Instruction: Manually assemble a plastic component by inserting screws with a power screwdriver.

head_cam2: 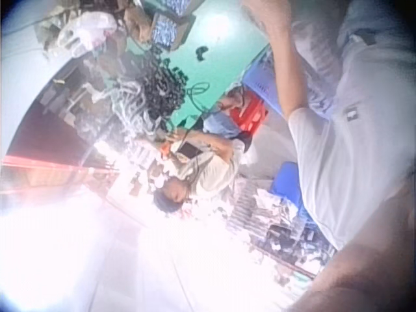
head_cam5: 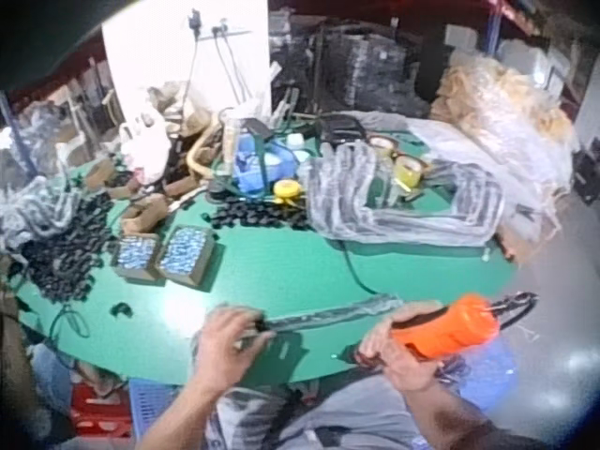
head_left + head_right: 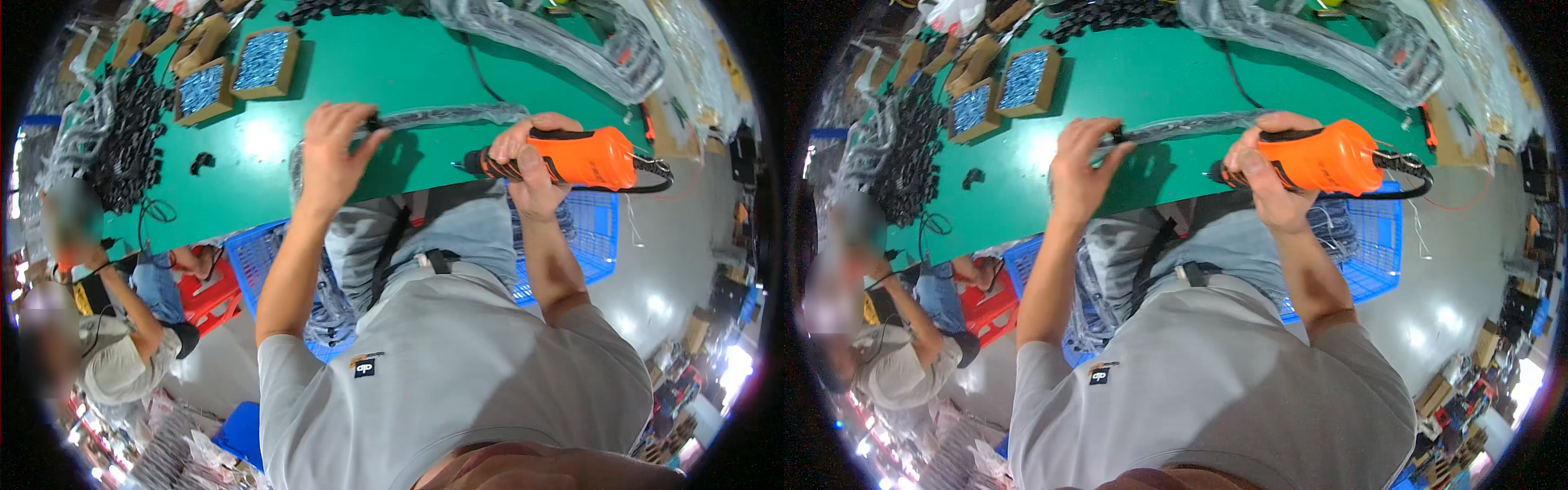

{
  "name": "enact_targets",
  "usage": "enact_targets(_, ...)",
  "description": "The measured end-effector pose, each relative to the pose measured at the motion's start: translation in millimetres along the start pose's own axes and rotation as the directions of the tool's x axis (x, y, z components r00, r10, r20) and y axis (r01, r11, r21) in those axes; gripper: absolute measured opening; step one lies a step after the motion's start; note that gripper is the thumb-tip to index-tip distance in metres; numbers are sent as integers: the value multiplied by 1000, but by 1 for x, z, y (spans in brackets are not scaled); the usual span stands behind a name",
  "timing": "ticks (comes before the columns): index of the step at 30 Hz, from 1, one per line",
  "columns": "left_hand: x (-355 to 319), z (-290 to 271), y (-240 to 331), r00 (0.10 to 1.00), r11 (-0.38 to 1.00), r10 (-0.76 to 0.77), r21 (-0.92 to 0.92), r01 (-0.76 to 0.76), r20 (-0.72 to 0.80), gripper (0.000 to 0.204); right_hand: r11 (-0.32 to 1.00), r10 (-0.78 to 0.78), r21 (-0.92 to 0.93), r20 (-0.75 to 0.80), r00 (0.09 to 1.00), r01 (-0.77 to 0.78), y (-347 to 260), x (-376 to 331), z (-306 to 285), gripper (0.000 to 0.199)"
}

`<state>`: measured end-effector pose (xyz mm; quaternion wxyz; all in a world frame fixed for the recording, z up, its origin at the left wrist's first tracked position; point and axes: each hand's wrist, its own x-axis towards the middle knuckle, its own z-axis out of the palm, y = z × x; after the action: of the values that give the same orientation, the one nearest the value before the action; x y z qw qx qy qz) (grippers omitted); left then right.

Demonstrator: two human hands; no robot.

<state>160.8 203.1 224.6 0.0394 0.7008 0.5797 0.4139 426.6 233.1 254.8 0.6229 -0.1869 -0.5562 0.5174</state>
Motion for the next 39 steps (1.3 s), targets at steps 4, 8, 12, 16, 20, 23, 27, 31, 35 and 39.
enact_targets(4,3,64,11,998,995,43,-90,-40,38,34,995,-79,60,75,994,75,-16,18,7,36)
enact_targets(8,-1,86,5,1000,998,-12,-66,14,23,34,990,-144,15,124,982,144,-19,39,15,37)
enact_targets(12,-3,89,2,998,995,-53,-88,56,38,34,982,-174,-56,106,979,180,2,62,25,34)
enact_targets(16,0,88,5,999,995,-52,-86,52,5,32,993,-115,-37,-19,993,115,23,76,44,28)
enact_targets(20,0,85,6,998,994,-68,-80,68,3,32,996,-81,-38,8,997,82,34,83,50,28)
enact_targets(23,0,86,6,997,994,-79,-81,79,5,32,997,-58,-40,7,998,59,41,83,50,29)
enact_targets(27,-1,87,4,997,993,-83,-79,83,10,33,996,-53,-64,23,998,54,49,86,50,30)
enact_targets(31,0,85,5,995,992,-101,-73,101,13,33,995,-53,-86,49,997,57,49,89,52,31)
enact_targets(35,1,85,5,994,991,-107,-80,107,10,33,997,-57,-57,50,997,60,50,90,50,30)
enact_targets(39,2,84,6,994,991,-107,-76,109,25,33,999,-27,-41,52,998,29,50,89,47,30)
